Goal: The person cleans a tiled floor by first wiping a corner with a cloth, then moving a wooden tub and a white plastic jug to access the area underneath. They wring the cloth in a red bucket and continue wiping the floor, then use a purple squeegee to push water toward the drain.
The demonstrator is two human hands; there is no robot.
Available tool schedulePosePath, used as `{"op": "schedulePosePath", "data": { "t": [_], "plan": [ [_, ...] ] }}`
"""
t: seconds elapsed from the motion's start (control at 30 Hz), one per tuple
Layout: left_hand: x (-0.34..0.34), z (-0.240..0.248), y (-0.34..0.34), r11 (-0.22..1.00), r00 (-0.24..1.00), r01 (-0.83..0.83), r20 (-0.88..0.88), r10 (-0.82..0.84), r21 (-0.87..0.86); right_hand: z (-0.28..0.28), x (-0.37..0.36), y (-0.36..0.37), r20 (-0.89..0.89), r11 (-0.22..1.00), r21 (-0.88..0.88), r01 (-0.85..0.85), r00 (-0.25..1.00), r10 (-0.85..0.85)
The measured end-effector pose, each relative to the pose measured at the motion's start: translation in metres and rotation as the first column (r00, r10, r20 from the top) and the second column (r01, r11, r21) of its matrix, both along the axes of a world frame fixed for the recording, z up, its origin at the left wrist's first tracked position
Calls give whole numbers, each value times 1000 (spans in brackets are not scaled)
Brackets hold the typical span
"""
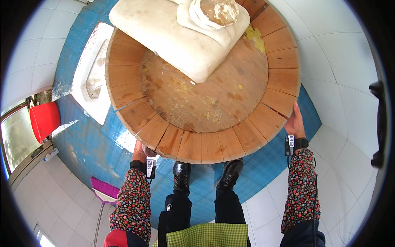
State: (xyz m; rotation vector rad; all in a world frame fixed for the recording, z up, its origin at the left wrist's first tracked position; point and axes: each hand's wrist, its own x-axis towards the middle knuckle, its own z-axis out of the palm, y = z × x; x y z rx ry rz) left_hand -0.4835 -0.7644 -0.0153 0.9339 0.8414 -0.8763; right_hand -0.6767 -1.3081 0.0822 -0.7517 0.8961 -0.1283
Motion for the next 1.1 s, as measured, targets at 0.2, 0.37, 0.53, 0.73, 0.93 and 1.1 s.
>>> {"op": "schedulePosePath", "data": {
  "t": [0.2,0.37,0.53,0.73,0.93,1.1],
  "plan": [
    [20,9,14,988,969,137,215,-120,-65,-11,-7,-4,-9,995,27,91,996,-91],
    [35,28,12,979,966,66,256,-14,-195,-45,-16,-1,-100,986,162,50,994,-34],
    [60,35,17,987,906,163,396,-150,2,-49,-23,9,-33,993,66,98,995,-96],
    [71,46,21,924,770,332,512,-380,188,-33,-16,10,-22,981,100,165,986,-163],
    [73,92,-3,961,888,206,376,-263,185,-11,-8,14,95,988,116,104,989,-115],
    [73,113,-33,793,696,444,396,-598,418,-8,-15,21,81,991,92,98,991,-106]
  ]
}}
